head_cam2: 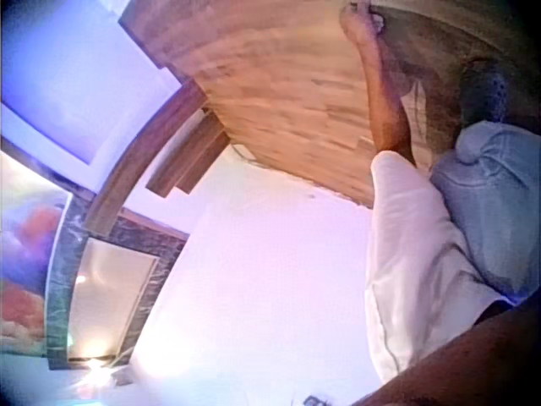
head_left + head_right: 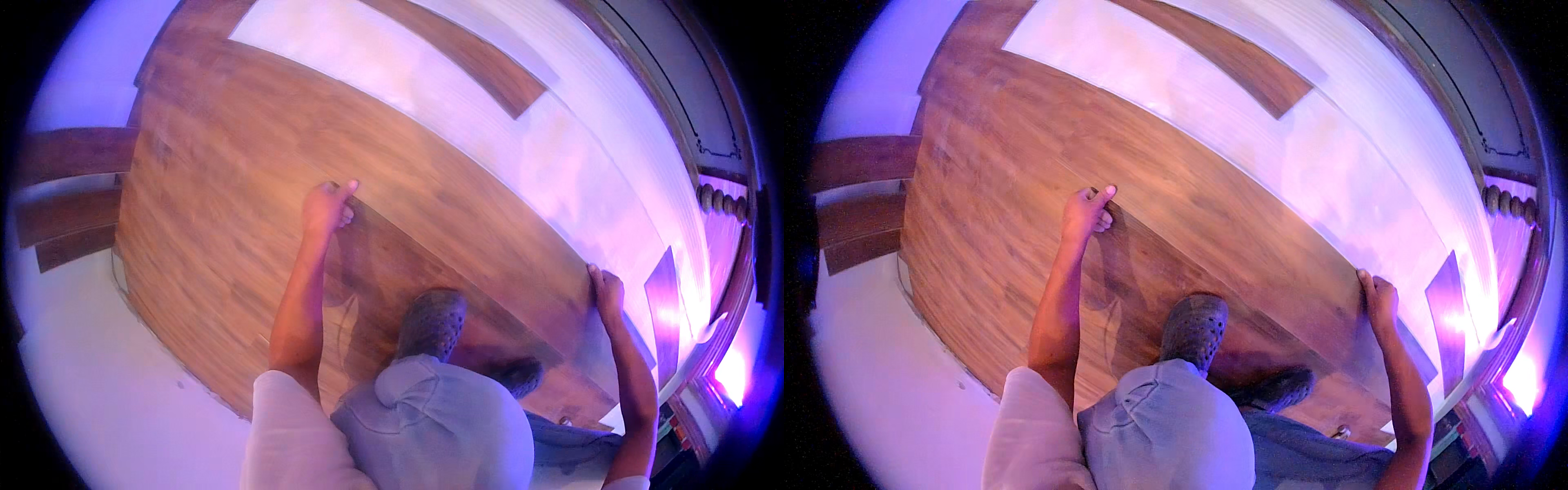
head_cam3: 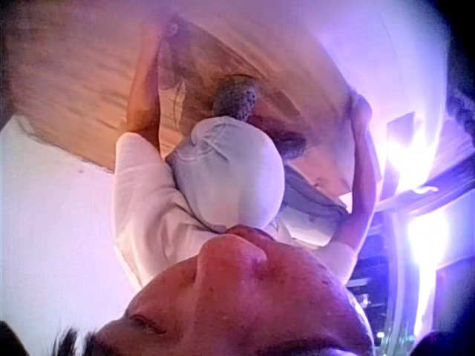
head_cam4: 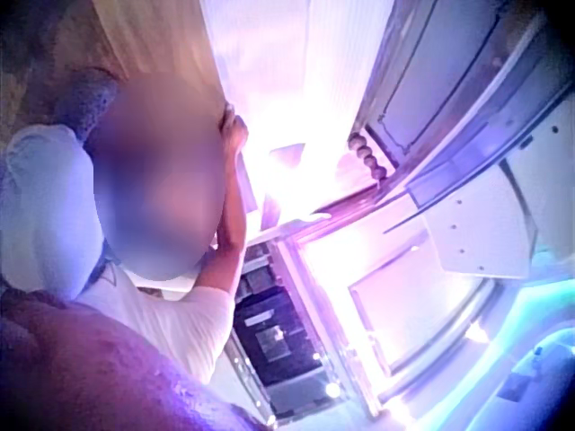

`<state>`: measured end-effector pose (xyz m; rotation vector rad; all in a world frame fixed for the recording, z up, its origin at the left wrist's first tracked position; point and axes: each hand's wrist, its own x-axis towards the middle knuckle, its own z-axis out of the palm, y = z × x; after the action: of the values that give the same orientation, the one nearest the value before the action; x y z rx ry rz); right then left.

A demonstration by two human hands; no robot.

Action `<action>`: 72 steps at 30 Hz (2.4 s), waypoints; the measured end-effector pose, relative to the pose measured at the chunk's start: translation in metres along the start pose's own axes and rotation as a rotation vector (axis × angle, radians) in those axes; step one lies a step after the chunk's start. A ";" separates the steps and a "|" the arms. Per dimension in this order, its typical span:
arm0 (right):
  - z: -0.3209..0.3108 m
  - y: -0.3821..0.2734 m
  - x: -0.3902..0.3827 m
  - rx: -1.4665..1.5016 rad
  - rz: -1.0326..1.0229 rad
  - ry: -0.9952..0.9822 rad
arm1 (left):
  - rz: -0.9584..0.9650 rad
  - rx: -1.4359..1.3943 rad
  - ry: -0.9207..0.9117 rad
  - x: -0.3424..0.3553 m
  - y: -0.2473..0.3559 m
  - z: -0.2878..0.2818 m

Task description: The person installs wooden planks on the floor by aligning them, hammering them into place, and applying pressure by hand.

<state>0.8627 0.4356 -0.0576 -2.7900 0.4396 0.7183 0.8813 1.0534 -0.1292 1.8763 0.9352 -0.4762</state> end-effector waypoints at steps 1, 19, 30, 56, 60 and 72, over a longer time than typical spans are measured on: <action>0.008 0.009 0.009 -0.048 -0.020 0.002 | -0.003 -0.004 0.020 0.000 0.001 0.002; 0.025 -0.012 0.021 -0.017 -0.238 -0.226 | 0.042 0.332 0.105 0.009 -0.003 0.001; 0.030 -0.012 0.027 -0.211 -0.321 -0.213 | 0.214 0.716 0.114 0.030 -0.014 -0.018; 0.040 0.024 0.029 -0.089 -0.331 -0.300 | 1.277 1.106 -0.378 -0.053 0.131 0.227; 0.024 0.114 0.036 -0.141 -0.356 -0.425 | 1.267 1.091 -0.379 -0.043 0.120 0.238; -0.002 0.279 -0.037 -0.513 -0.080 -0.205 | 1.231 1.126 -0.323 -0.054 0.125 0.226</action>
<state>0.7374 0.1844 -0.0767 -3.1202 0.1116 1.2318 0.9589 0.8008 -0.1277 2.7431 -0.9786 -0.5038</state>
